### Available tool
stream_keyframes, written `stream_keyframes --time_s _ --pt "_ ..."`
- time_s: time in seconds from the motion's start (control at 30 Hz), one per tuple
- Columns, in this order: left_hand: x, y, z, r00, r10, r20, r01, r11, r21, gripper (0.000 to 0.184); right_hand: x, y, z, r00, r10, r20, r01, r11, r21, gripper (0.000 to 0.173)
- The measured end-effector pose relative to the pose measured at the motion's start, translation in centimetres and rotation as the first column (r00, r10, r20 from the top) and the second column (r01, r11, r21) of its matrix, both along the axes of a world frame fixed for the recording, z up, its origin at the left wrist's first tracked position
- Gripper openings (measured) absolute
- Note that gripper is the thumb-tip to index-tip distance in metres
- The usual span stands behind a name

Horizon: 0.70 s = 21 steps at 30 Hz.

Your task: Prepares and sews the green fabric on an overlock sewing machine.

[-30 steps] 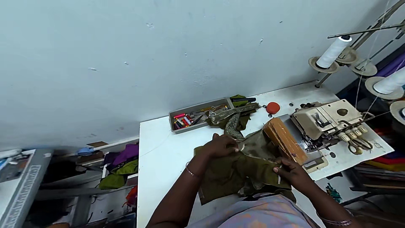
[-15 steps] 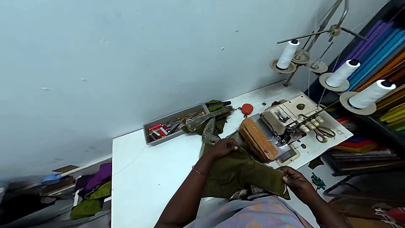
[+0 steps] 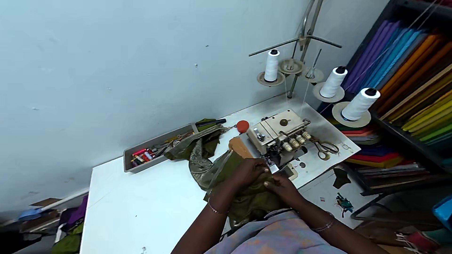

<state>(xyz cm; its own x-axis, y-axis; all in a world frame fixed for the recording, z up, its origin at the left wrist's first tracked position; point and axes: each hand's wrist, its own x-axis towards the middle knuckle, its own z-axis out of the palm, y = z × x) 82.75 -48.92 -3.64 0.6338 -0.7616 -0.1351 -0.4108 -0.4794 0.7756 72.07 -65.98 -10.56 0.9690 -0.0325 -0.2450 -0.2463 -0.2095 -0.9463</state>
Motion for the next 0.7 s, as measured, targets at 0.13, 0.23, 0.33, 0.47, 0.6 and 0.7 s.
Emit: stream_keyframes --time_s 0.13,0.23,0.33,0.47,0.6,0.7 --pt "-1.2 -3.5 -2.5 0.987 0.119 0.105 -0.136 0.975 0.175 0.026 -0.8 -3.2 -0.9 0.987 0.057 -0.151 -0.053 0.998 0.030 0.023" --pt "-2.1 -6.0 -5.1 0.966 0.231 0.113 -0.254 0.921 0.296 0.033 -1.0 -4.8 -1.8 0.974 0.025 -0.224 -0.031 0.999 -0.025 0.027" --pt "-2.7 -7.6 -5.9 0.909 0.389 0.149 -0.416 0.836 0.358 0.040 -0.9 -5.8 -2.8 0.959 0.062 -0.276 -0.099 0.988 -0.122 0.031" --pt "-2.6 -7.7 -4.7 0.863 0.471 0.183 -0.498 0.729 0.470 0.052 -1.7 -8.3 -3.7 0.931 0.053 -0.362 -0.070 0.997 -0.032 0.033" --pt "-2.6 -8.1 -4.6 0.836 0.434 0.337 -0.546 0.727 0.417 0.054 -3.6 -15.5 -6.3 0.732 -0.563 -0.384 0.611 0.791 0.005 0.032" --pt "-3.1 -8.4 -5.0 0.804 0.425 0.417 -0.559 0.781 0.281 0.043 -4.4 -23.7 -9.0 0.498 -0.814 -0.297 0.857 0.515 0.024 0.040"
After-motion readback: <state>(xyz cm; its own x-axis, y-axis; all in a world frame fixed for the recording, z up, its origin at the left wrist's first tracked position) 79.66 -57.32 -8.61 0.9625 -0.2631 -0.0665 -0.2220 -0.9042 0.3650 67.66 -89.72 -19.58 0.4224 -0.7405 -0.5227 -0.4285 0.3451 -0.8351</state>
